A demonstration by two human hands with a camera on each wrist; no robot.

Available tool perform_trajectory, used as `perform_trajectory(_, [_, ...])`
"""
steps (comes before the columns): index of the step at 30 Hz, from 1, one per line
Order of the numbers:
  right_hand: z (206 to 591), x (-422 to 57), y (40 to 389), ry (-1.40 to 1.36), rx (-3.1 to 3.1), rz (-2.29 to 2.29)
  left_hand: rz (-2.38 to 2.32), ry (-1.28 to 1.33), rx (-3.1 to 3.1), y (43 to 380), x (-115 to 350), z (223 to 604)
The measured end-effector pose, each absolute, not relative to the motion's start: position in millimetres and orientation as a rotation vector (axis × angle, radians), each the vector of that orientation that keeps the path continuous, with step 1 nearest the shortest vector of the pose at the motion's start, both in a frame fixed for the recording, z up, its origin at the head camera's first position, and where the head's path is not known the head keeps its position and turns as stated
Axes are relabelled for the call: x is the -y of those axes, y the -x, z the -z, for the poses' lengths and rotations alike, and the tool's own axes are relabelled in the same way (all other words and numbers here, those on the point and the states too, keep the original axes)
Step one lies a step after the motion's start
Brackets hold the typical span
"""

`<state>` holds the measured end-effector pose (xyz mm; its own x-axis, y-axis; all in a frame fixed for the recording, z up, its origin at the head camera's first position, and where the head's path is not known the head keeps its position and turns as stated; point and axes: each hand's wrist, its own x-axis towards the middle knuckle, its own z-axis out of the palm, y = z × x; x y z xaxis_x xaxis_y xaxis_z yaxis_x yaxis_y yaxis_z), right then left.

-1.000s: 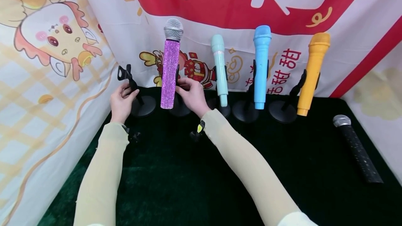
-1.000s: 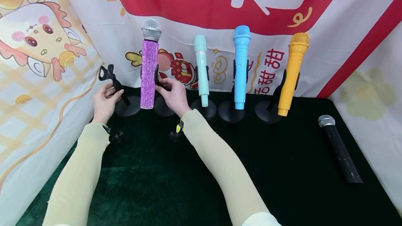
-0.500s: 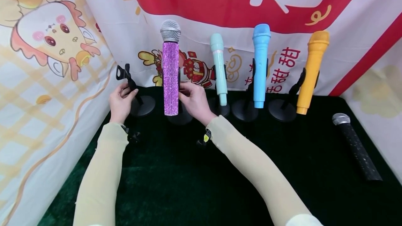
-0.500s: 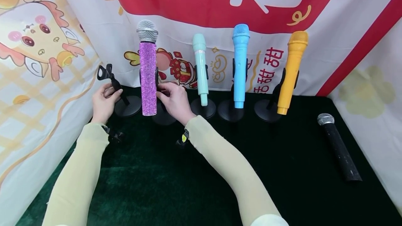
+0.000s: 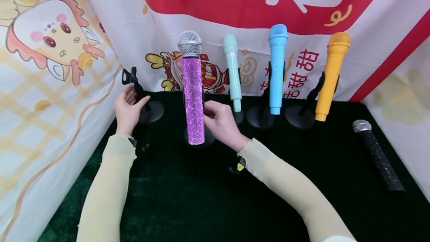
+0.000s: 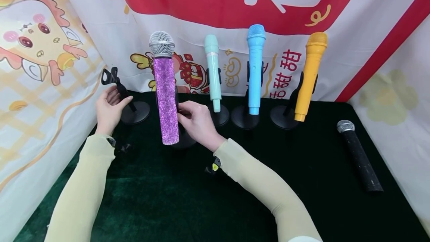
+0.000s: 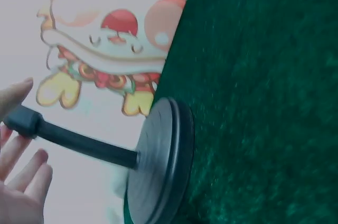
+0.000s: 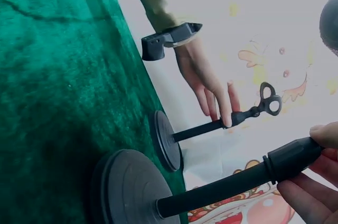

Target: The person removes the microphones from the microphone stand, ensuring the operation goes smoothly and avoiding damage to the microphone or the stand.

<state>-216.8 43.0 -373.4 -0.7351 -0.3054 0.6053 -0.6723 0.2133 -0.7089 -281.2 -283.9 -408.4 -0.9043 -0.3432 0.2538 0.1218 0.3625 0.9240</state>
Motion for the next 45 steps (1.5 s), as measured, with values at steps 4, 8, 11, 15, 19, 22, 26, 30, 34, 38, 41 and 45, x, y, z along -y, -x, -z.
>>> perform_trajectory(4, [374.7,-58.6,207.2,-0.903,2.153,-1.515,1.565,-0.202,2.145,267.3,275.1,403.4])
perform_trajectory(8, [378.8,-74.5,200.0,-0.872,2.154,-1.518,1.595,-0.214,1.982,247.9,259.5,391.8])
perform_trajectory(11, [380.7,-85.5,194.8,-0.856,2.158,-1.52,1.6,-0.18,1.88,231.2,244.9,378.7])
perform_trajectory(15, [380.8,-98.6,186.8,-0.832,2.176,-1.522,1.609,-0.081,1.849,214.1,227.2,368.2])
perform_trajectory(19, [372.3,-110.0,174.3,-0.819,2.17,-1.551,1.609,0.033,1.896,201.5,208.1,364.8])
perform_trajectory(22, [359.3,-116.8,161.6,-0.809,2.17,-1.551,1.62,0.14,1.927,194.8,193.9,366.0])
perform_trajectory(26, [348.4,-125.5,149.0,-0.784,2.204,-1.541,1.662,0.263,1.977,189.2,176.8,370.2])
perform_trajectory(30, [347.2,-134.4,143.4,-0.762,2.23,-1.556,1.698,0.357,2.034,186.3,162.0,374.1])
perform_trajectory(34, [346.8,-141.9,140.1,-0.739,2.236,-1.57,1.721,0.431,2.078,186.4,150.1,381.9])
perform_trajectory(38, [345.1,-147.7,137.2,-0.719,2.261,-1.549,1.743,0.489,2.123,189.7,142.4,394.0])
perform_trajectory(41, [348.5,-151.6,138.5,-0.705,2.285,-1.54,1.75,0.541,2.157,190.8,135.8,400.7])
perform_trajectory(45, [365.4,-157.4,148.8,-0.687,2.308,-1.571,1.752,0.609,2.204,189.3,123.6,406.4])
